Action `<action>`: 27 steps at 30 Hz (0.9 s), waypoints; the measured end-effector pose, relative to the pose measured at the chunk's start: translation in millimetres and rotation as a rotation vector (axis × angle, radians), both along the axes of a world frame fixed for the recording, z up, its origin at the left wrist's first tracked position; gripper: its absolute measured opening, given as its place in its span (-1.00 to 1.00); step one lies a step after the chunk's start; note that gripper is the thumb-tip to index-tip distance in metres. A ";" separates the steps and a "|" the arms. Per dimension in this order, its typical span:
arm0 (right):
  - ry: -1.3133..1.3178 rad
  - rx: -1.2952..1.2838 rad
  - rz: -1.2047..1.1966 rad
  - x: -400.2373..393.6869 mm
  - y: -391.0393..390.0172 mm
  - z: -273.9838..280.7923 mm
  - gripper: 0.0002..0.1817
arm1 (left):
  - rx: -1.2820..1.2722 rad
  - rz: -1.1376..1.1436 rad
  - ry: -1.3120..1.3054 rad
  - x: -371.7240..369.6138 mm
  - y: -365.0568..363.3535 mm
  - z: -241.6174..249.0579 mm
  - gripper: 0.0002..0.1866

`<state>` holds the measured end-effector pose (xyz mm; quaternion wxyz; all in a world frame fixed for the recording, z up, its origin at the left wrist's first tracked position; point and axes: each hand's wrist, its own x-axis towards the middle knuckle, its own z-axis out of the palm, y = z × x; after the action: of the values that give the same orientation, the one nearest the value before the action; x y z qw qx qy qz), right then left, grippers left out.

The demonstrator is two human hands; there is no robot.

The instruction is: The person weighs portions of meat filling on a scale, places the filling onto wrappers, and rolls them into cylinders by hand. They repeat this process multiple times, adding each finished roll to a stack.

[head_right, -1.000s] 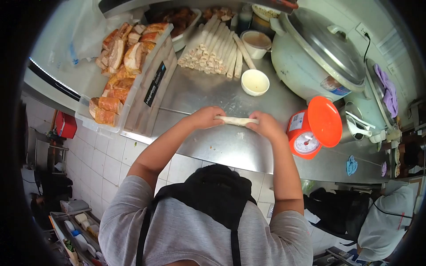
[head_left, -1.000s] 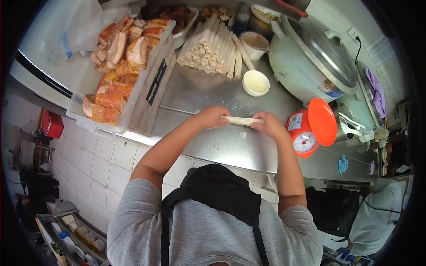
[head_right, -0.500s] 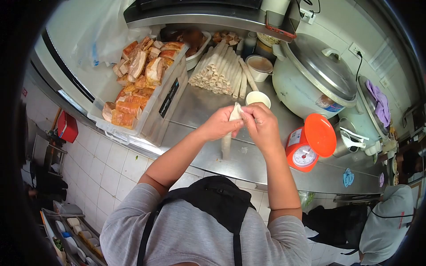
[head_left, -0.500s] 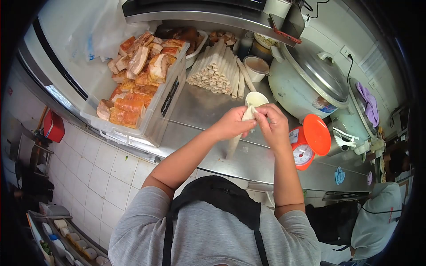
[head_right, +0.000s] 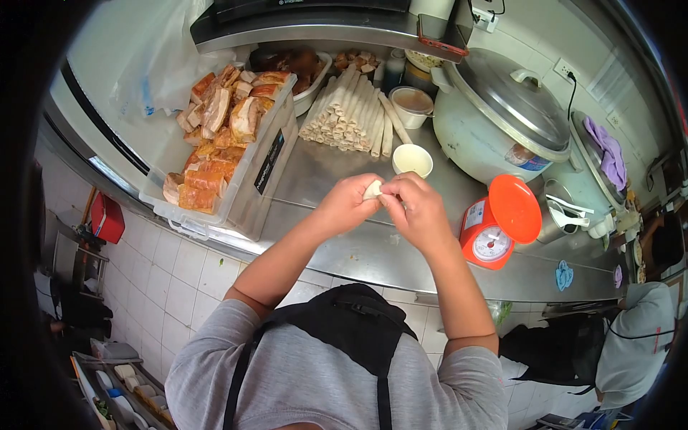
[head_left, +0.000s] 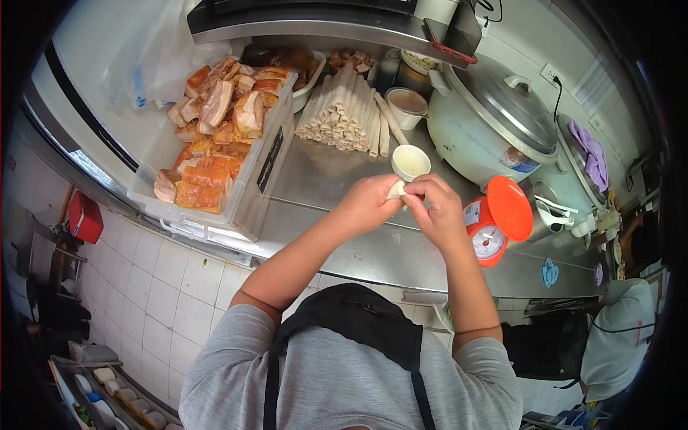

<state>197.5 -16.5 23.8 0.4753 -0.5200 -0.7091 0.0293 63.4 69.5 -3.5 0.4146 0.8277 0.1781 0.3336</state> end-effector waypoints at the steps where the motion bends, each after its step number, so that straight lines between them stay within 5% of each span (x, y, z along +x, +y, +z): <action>1: 0.038 0.032 -0.027 -4.2 -1.2 -2.3 -0.88 | 0.108 0.090 -0.037 1.7 -1.9 -4.6 -0.83; 4: 0.078 0.032 -0.038 0.4 2.5 -9.4 -0.87 | 0.293 0.240 -0.059 4.4 -7.4 -7.4 -0.81; 7: 0.455 -0.252 -0.064 -4.1 2.6 -11.8 -0.87 | 0.356 0.268 -0.019 5.0 -8.0 -7.5 -0.82; 10: 0.383 -0.163 -0.073 -8.2 4.4 -9.8 -0.90 | 0.358 0.247 -0.038 6.0 -7.3 -9.9 -0.82; 16: -0.173 0.166 -0.122 -2.2 -0.3 -15.1 -0.78 | 0.242 0.191 -0.079 1.0 -10.9 -8.2 -0.81; 27: -0.369 0.137 -0.183 -11.8 -7.2 -2.5 -0.64 | 0.108 0.111 -0.118 -0.8 -13.4 -0.4 -0.83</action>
<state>185.7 -23.7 21.3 0.3723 -0.5451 -0.7343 -0.1581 62.6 56.0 -3.9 0.3601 0.8166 0.1807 0.4134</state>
